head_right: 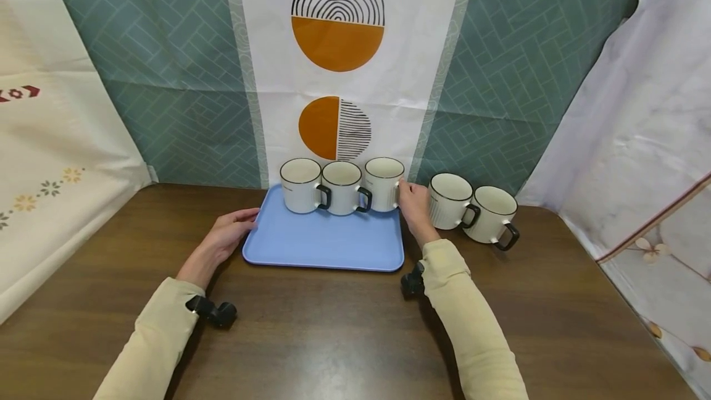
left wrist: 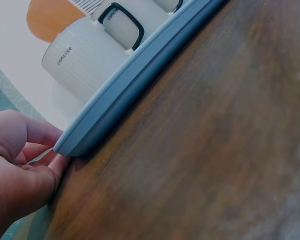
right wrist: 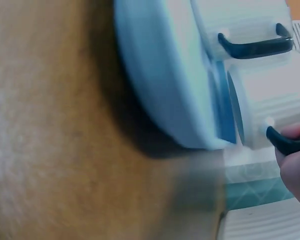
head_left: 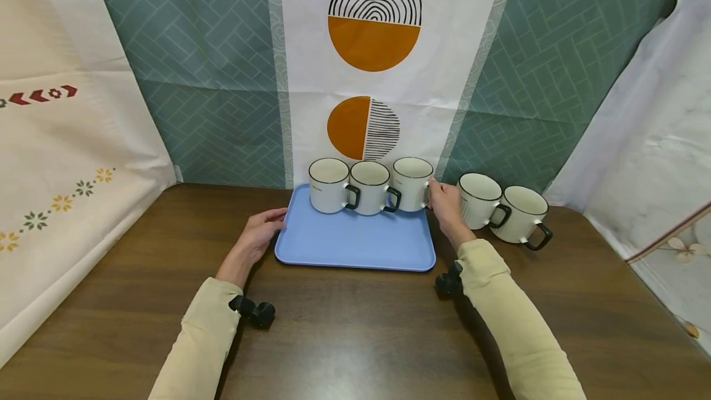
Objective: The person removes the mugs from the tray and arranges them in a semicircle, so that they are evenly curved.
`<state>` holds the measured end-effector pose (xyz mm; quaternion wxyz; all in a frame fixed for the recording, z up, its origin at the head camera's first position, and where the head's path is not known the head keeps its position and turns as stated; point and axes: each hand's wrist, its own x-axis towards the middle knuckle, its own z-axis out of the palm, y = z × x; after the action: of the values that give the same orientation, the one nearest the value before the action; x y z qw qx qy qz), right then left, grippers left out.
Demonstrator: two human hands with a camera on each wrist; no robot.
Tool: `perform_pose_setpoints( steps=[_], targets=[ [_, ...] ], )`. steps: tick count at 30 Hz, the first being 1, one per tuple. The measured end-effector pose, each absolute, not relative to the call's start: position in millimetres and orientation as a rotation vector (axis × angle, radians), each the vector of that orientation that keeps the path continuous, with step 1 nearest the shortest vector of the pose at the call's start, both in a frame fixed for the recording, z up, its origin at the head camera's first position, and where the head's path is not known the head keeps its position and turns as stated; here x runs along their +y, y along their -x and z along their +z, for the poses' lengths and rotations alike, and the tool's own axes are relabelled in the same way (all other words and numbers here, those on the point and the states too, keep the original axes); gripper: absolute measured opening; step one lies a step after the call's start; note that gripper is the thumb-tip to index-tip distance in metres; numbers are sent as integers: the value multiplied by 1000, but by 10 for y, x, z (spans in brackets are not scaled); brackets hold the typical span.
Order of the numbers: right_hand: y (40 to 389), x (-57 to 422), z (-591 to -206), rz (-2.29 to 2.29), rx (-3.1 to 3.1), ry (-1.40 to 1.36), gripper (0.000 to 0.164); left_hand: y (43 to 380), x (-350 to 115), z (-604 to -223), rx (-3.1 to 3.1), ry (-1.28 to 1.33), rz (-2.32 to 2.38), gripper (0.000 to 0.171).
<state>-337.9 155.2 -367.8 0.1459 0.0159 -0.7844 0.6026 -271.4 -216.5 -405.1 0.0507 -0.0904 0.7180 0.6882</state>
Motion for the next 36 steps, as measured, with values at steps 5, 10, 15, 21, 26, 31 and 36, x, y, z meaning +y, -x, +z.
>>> perform_pose_setpoints(
  steps=[5,10,15,21,26,31,36],
  targets=[
    [3323,1557,-3550,1713,-2162,-19,53,2706,-2138,-4043,2179,269,2106,48],
    [3258,1585,-3415,1773,-2056,-34,54,2707,-2146,-4062,2172,282,2104,48],
    [3126,1694,-3213,1859,-1948,-83,55,2710,-2141,-4065,2178,282,2100,48],
    [2935,1936,-2953,1997,-1795,-139,52,2706,-2144,-4051,2179,289,2102,48],
    [2838,2224,-2844,2089,-1637,-212,50,2712,-2153,-4044,2174,295,2108,48],
    [2740,2575,-2855,2176,-1535,-204,48,2702,-2147,-4037,2175,290,2109,47],
    [2626,2914,-2881,2265,-1440,-210,44,2693,-2128,-4030,2171,280,2107,47]
  ],
)
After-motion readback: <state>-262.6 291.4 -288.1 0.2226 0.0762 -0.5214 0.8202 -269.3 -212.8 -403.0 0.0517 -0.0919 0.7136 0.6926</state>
